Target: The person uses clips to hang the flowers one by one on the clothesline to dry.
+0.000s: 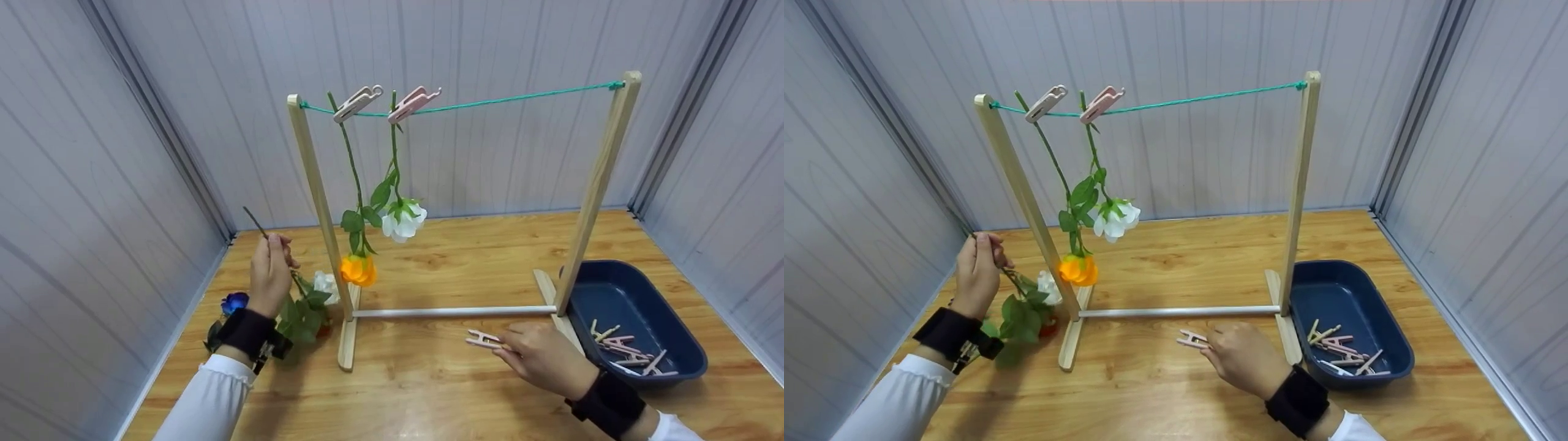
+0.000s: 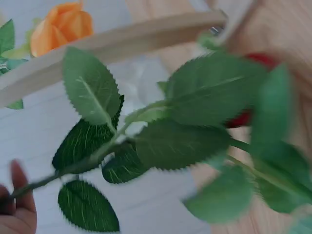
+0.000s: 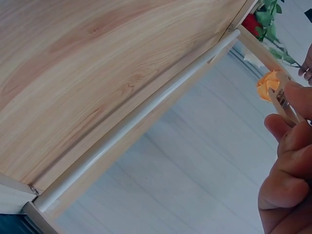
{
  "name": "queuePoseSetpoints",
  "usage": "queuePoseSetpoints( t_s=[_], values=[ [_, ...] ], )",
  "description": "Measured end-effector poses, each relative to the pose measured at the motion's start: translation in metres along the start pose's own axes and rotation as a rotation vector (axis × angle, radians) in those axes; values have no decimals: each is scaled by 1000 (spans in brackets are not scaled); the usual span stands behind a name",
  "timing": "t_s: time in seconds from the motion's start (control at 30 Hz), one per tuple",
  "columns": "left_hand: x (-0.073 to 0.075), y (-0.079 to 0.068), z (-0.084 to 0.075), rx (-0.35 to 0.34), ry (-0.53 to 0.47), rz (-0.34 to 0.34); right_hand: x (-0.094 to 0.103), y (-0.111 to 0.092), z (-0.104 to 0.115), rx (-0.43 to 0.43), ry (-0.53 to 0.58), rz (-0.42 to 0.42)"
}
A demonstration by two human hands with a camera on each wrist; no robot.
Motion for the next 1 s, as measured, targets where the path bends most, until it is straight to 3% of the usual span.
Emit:
queuePoseSetpoints(
  t_s=[0.17,0.37,0.7,1.0],
  values=[
    [-3,6,-7,80,-137,-67,-1,0,0,-5,12,4],
    [-6,14,-19,61,-207,-95,-1,0,1,-4,13,-3],
    [-20,12,-54,-25,-323,-10,8,8,-1,-3,-12,18],
    [-46,1,-89,-80,-355,114,29,29,-13,-3,-19,12]
  ],
)
Point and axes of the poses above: each hand's wrist, its own y-axis towards the middle knuckle, its own x-axis out of the back of the hand, z = x × y, the point moved 3 cm from there along y, towards the middle knuckle, and after that the axes turned 7 degrees about -y, right-handed, at the moved point
